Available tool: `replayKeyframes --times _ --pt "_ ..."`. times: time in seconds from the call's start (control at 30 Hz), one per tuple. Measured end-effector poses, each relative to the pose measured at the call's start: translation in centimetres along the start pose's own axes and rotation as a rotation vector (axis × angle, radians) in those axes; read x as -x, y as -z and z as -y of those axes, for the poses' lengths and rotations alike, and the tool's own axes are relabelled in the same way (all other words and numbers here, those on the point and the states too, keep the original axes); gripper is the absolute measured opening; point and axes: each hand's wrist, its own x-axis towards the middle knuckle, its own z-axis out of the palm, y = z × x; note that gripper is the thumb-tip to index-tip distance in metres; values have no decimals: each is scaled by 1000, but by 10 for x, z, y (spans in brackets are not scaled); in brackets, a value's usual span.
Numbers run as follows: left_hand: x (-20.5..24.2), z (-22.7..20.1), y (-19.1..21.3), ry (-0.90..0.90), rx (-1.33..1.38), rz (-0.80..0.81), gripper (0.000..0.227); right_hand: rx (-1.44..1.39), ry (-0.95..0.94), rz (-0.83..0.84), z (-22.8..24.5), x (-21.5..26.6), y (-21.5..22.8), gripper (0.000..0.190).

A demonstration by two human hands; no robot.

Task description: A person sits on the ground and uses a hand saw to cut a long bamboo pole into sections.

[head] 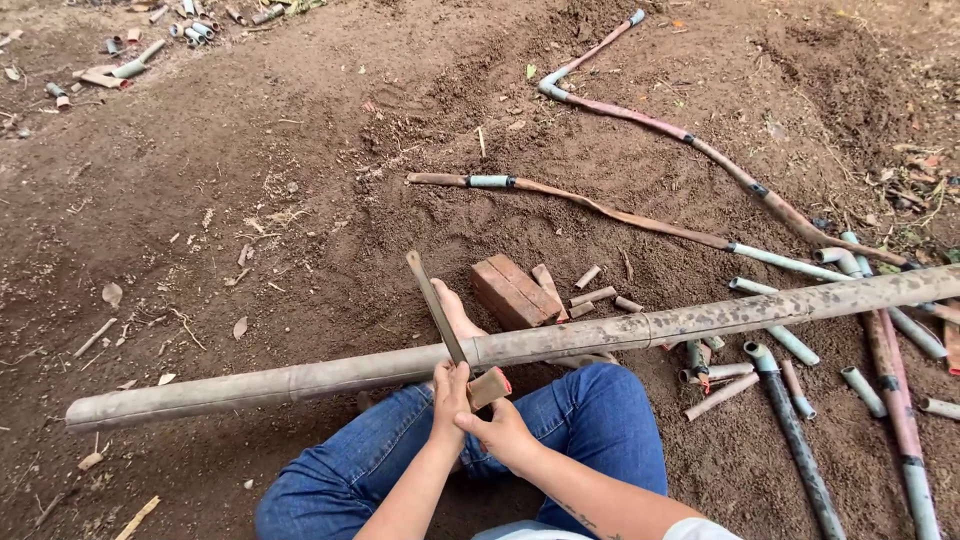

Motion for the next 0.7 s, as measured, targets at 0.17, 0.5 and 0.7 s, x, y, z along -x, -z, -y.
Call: replayKeyframes --times 0.17,0.5,0.7 --pt "13 -21 -3 129 73 53 52 45 85 -17 -2 -4 4 34" --pt "46 -71 -7 -676 -690 -104 21 571 509 -259 27 -20 25 27" --pt "33 -48 -7 -22 -124 110 32 979 711 -309 39 -13 18 54"
